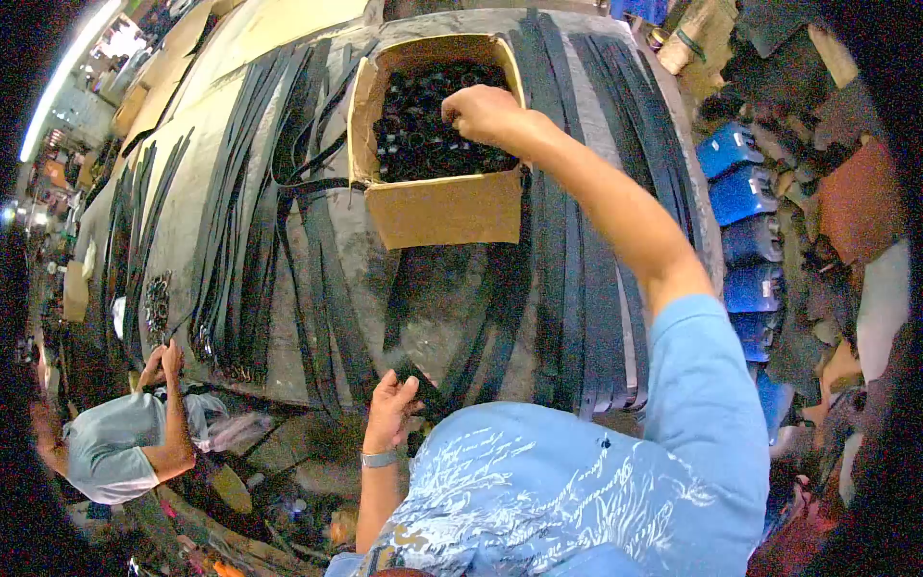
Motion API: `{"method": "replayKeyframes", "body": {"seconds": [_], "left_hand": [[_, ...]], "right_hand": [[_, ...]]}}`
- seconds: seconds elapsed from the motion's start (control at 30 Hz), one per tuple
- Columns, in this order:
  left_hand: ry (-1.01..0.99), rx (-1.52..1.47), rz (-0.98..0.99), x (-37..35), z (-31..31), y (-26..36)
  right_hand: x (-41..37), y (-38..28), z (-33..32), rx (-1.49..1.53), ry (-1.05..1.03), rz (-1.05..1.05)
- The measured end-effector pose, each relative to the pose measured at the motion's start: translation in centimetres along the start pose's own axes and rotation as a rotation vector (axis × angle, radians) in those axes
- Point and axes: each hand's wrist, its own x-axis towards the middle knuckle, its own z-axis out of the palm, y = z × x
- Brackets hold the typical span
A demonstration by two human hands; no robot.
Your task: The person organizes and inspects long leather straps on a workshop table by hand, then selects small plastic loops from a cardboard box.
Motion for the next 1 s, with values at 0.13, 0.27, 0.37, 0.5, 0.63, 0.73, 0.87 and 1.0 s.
{"method": "replayKeyframes", "body": {"seconds": [0.13, 0.27, 0.37, 0.5, 0.63, 0.73, 0.87, 1.0], "left_hand": [[0.015, -0.026, 0.003, 0.3, 0.6, -0.7], [-0.025, -0.035, 0.033, 0.1, 0.7, -1.3], [-0.001, -0.026, 0.005, -0.1, -0.1, -2.5], [-0.032, -0.013, 0.045, -0.3, -1.0, -3.3], [-0.019, -0.013, 0.043, -0.8, -0.7, -3.7], [-0.028, -0.002, 0.053, -0.9, -1.0, -4.1], [-0.052, 0.014, 0.064, -1.6, -0.8, -4.0], [-0.064, -0.083, 0.123, -1.9, -0.4, -3.9]], "right_hand": [[3.1, -1.8, 2.5, -0.278, -0.227, 0.015], [4.4, -0.4, 6.1, -0.388, -0.038, -0.209], [4.6, -0.1, 7.1, -0.321, -0.022, -0.200], [2.3, -2.8, 4.2, -0.234, 0.032, -0.041], [0.8, -3.3, 0.9, -0.027, -0.001, 0.146], [0.4, -1.6, 1.4, 0.103, 0.113, 0.154], [-1.0, -0.9, -0.4, 0.408, 0.184, 0.093], [-5.7, -2.1, -2.8, 0.812, 0.309, 0.019]]}}
